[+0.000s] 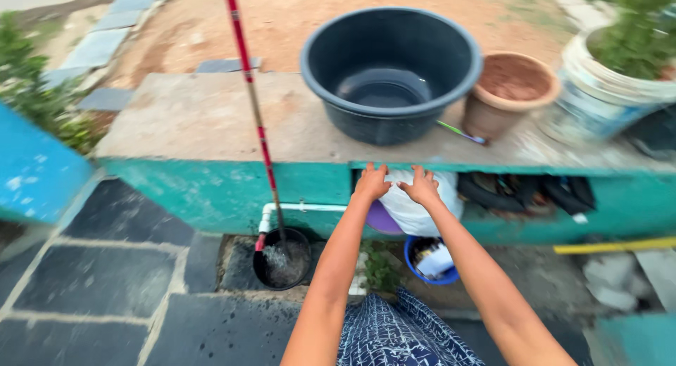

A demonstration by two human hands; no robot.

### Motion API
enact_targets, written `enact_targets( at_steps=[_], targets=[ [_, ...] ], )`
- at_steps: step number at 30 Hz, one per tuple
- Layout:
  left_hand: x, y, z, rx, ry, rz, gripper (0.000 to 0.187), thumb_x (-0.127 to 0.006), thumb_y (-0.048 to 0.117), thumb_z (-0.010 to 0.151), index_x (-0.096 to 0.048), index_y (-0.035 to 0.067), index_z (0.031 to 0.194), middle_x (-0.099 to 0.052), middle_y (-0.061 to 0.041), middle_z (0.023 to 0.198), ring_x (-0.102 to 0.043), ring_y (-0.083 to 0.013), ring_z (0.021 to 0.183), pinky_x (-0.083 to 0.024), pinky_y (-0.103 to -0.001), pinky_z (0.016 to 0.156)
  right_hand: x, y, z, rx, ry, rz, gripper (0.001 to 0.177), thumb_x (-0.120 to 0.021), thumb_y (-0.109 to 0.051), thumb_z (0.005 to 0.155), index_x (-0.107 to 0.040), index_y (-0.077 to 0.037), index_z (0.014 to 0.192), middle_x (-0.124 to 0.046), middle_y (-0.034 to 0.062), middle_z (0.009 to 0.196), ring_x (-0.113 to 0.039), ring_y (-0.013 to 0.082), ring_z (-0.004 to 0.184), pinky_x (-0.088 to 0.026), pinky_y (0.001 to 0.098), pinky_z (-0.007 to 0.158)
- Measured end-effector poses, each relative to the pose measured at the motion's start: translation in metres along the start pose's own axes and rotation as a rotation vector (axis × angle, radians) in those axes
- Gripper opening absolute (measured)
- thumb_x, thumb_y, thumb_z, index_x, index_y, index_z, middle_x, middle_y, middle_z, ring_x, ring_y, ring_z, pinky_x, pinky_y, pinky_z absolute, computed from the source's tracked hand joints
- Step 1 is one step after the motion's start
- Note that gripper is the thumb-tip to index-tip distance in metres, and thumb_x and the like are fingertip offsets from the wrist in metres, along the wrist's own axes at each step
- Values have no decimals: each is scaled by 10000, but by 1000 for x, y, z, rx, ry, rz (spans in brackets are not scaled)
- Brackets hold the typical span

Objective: The person prepares a cleaning solution in a bucket, rinses a cloth under a tap, and then uses a mop to clean the floor area around an outdoor water station.

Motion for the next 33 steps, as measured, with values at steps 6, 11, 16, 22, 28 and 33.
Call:
enact_targets(
  at_steps=[6, 11, 16, 22, 28, 33],
  targets=[
    [-69, 102, -38, -188, -100, -79, 485, -798, 296, 817, -604, 156, 1239, -487, -264, 1371, -559, -484, 1201, -513, -529, 963, 68, 111, -74, -213, 83, -21, 947, -790, -573, 785, -344, -226, 1544, -272, 295, 1592, -339, 576, 1384, -338, 595, 1142],
    [-131, 176, -73, -333, -200, -124, 499, -803, 289, 814, -602, 151, 1250, -489, -293, 1365, -554, -506, 1190, -503, -527, 990, 117, 179, -139, -310, 150, -88, 959, -814, -589, 792, -336, -234, 1543, -255, 314, 1575, -284, 567, 1438, -300, 630, 1155],
    [-179, 240, -91, -449, -267, -131, 526, -827, 280, 793, -601, 155, 1252, -404, -348, 1408, -502, -550, 1210, -473, -540, 981, 155, 245, -190, -492, 161, -14, 953, -790, -573, 770, -321, -278, 1546, -220, 275, 1631, -259, 581, 1440, -338, 638, 1119],
    [-234, 323, -110, -573, -338, -137, 510, -812, 302, 791, -615, 165, 1241, -491, -308, 1349, -560, -501, 1195, -489, -514, 996, 215, 302, -226, -393, 257, -122, 964, -776, -653, 790, -362, -206, 1537, -267, 341, 1562, -221, 503, 1504, -248, 630, 1184],
    [-309, 421, -125, -603, -439, -91, 502, -802, 340, 805, -612, 164, 1235, -548, -296, 1244, -615, -483, 1087, -509, -512, 945, 271, 389, -262, -424, 152, -155, 950, -771, -661, 756, -400, -221, 1511, -253, 310, 1586, -220, 505, 1465, -242, 616, 1138],
    [-358, 521, -135, -657, -428, -107, 470, -797, 349, 807, -636, 165, 1208, -580, -280, 1229, -635, -464, 1089, -531, -500, 939, 342, 471, -297, -461, 206, -177, 910, -733, -686, 761, -448, -250, 1508, -339, 304, 1563, -306, 473, 1459, -272, 594, 1172]
  ],
)
Point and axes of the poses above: each hand's wrist, its own z-axis towards the middle knuckle, its own x-axis out of the back of the hand, y = z × x, the point moved 9 cm from there along z, towards the middle knuckle
